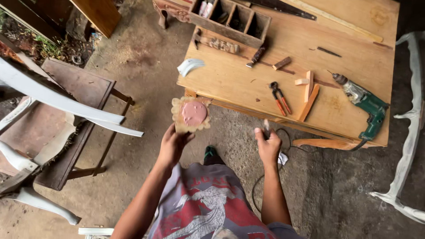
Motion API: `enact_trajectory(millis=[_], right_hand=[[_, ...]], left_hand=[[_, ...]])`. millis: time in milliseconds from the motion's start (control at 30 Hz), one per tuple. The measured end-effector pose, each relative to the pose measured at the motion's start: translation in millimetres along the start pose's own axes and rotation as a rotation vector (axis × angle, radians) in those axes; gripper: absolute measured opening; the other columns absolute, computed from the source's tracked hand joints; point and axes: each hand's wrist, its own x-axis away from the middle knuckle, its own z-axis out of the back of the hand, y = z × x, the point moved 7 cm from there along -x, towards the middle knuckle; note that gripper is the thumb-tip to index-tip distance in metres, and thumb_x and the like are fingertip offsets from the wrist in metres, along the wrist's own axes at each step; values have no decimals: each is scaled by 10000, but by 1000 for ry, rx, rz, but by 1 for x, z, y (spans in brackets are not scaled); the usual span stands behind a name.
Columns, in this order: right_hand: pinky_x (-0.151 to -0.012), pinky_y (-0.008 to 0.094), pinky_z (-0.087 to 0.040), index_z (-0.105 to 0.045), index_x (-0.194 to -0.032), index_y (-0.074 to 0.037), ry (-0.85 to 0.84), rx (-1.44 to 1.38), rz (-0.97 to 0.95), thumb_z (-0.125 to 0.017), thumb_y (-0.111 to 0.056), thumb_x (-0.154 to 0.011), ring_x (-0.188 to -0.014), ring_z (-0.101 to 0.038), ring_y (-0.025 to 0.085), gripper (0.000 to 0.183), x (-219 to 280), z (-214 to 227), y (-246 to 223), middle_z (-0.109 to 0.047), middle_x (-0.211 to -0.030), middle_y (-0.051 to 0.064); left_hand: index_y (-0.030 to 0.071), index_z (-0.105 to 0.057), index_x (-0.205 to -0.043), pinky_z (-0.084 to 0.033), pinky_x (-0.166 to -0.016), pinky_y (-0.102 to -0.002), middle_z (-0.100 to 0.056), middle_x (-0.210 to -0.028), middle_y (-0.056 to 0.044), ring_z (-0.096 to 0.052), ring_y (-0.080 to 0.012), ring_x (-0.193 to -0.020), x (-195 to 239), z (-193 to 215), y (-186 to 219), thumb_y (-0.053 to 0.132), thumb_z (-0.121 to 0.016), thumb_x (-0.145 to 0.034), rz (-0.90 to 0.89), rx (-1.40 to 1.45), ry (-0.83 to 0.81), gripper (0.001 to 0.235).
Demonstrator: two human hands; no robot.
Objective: The person applies pink filler to a decorative wooden piece and a white chair frame using a putty knife. They then use a hammer to tap a wooden insert into the chair frame.
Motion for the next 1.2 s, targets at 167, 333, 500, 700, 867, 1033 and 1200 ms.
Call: enact_trajectory(millis=[167,333,500,700,867,1033,1200], right_hand=[[-510,229,-419,-706,-881,-31,79,-83,-193,-634,-242,-1040,-560,-541,63,274,-14,56,34,-727,-764,39],[-523,203,-393,-729,-983,-24,196,-195,-272,-647,-181,-1043,-589,-514,37,187,9,102,44,-749,-908,61],[-497,187,-389,-736,-1142,-31,385,-215,-429,-697,-103,-972,-594,-543,36,189,32,125,54,-764,-971,59],[-539,195,-398,-719,-1241,45,638,-129,-330,-743,-80,-1004,-629,-533,59,269,31,174,26,-691,-940,56],[-541,194,-404,-704,-1224,50,519,-28,-324,-758,-104,-979,-631,-522,52,294,-1,154,-12,-691,-943,19],[-493,217,-391,-724,-1188,2,126,141,-383,-771,-151,-935,-588,-521,64,299,-50,95,-50,-661,-827,50],[-788,281,-537,-721,-1077,-21,-472,126,9,-810,-151,-843,-894,-668,117,281,-96,-51,-67,-726,-988,30]], left_hand=[[-21,-489,-1412,-567,-985,-417,-650,-1268,-150,-669,-256,-1122,-105,-2,-55,38,-473,-980,121,35,56,437],[2,-521,-1390,-581,-965,-379,-669,-1263,-119,-685,-233,-1106,-205,-12,-94,31,-477,-962,109,56,22,432],[2,-495,-1441,-583,-942,-351,-660,-1206,-84,-663,-202,-1069,-269,-13,-121,113,-551,-1020,116,-47,17,439],[-34,-527,-1415,-536,-938,-391,-689,-1234,-189,-679,-282,-1104,-263,17,-94,187,-671,-981,-48,-818,114,508],[-39,-602,-1345,-520,-1012,-418,-668,-1291,-254,-673,-367,-1175,-260,42,-36,213,-670,-912,-215,-1185,208,505],[-71,-492,-1406,-496,-1032,-481,-558,-1379,-306,-576,-470,-1230,-303,31,15,171,-780,-857,-465,-1450,227,665],[-19,-459,-1357,-507,-922,-514,-525,-1315,-267,-585,-462,-1134,-351,24,4,248,-901,-687,-478,-1674,120,847]])
